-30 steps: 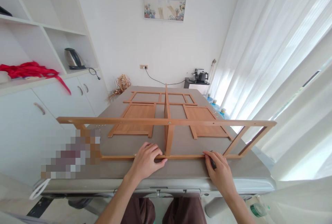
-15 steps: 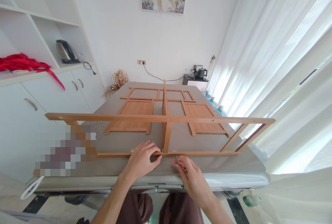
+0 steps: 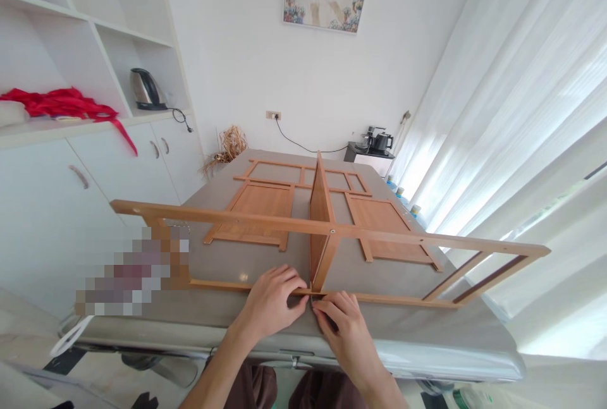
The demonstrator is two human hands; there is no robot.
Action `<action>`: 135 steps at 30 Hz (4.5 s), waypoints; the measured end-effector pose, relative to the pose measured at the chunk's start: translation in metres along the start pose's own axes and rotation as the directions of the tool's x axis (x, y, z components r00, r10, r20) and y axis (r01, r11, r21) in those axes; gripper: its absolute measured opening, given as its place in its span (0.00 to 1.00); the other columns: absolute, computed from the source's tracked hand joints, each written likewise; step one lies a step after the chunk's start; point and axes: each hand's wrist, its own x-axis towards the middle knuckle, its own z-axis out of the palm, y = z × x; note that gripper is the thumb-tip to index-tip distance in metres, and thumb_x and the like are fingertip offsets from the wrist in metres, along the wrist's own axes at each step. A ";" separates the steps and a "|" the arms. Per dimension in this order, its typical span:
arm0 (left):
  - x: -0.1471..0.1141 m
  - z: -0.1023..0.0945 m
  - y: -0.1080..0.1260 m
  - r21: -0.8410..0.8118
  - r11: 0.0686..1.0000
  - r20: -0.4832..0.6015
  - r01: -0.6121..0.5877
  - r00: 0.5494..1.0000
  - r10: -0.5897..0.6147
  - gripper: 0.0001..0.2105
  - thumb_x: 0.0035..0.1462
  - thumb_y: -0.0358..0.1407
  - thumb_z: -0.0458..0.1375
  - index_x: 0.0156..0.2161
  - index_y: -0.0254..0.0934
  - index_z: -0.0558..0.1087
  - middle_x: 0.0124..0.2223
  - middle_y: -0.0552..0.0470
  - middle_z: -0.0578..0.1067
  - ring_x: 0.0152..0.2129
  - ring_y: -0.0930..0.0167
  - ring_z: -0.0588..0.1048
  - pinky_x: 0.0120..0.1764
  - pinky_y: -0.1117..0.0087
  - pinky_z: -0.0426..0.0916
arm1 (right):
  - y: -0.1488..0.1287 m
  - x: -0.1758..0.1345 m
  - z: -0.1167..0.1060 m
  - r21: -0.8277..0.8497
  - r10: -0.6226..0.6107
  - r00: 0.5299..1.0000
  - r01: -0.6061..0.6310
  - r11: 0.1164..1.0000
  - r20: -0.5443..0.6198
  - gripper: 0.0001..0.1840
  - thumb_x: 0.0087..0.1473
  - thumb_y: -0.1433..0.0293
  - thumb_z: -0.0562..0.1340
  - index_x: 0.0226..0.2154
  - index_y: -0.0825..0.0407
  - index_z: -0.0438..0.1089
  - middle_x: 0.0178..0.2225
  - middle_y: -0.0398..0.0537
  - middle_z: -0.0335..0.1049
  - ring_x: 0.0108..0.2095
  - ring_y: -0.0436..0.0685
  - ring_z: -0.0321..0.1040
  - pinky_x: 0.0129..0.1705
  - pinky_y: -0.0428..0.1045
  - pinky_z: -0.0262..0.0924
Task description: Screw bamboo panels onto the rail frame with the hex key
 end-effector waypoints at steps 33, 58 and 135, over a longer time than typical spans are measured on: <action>-0.001 0.000 -0.005 -0.002 1.000 0.018 -0.014 1.000 0.014 0.03 0.57 0.33 0.61 0.38 0.42 0.75 0.37 0.54 0.75 0.39 0.67 0.72 0.41 0.64 0.65 | -0.023 0.016 -0.003 -0.001 0.286 0.953 -0.287 0.958 0.096 0.09 0.55 0.78 0.61 0.30 0.49 0.74 0.30 0.43 0.69 0.33 0.54 0.66 0.36 0.47 0.60; -0.001 0.000 -0.005 0.010 1.000 0.022 -0.010 1.000 0.010 0.04 0.58 0.35 0.60 0.39 0.42 0.76 0.37 0.53 0.75 0.39 0.66 0.72 0.41 0.63 0.66 | -0.037 0.016 0.002 -0.434 0.043 0.994 0.004 0.901 0.099 0.16 0.52 0.86 0.56 0.31 0.49 0.67 0.32 0.48 0.67 0.33 0.59 0.63 0.35 0.52 0.60; 0.000 0.004 -0.009 0.063 0.997 0.034 -0.050 0.998 0.048 0.05 0.61 0.36 0.57 0.39 0.43 0.75 0.37 0.52 0.75 0.37 0.66 0.73 0.40 0.65 0.68 | -0.035 -0.004 0.015 -0.094 0.297 0.935 -0.319 0.943 -0.193 0.09 0.60 0.75 0.61 0.36 0.45 0.75 0.34 0.46 0.67 0.38 0.58 0.64 0.40 0.52 0.59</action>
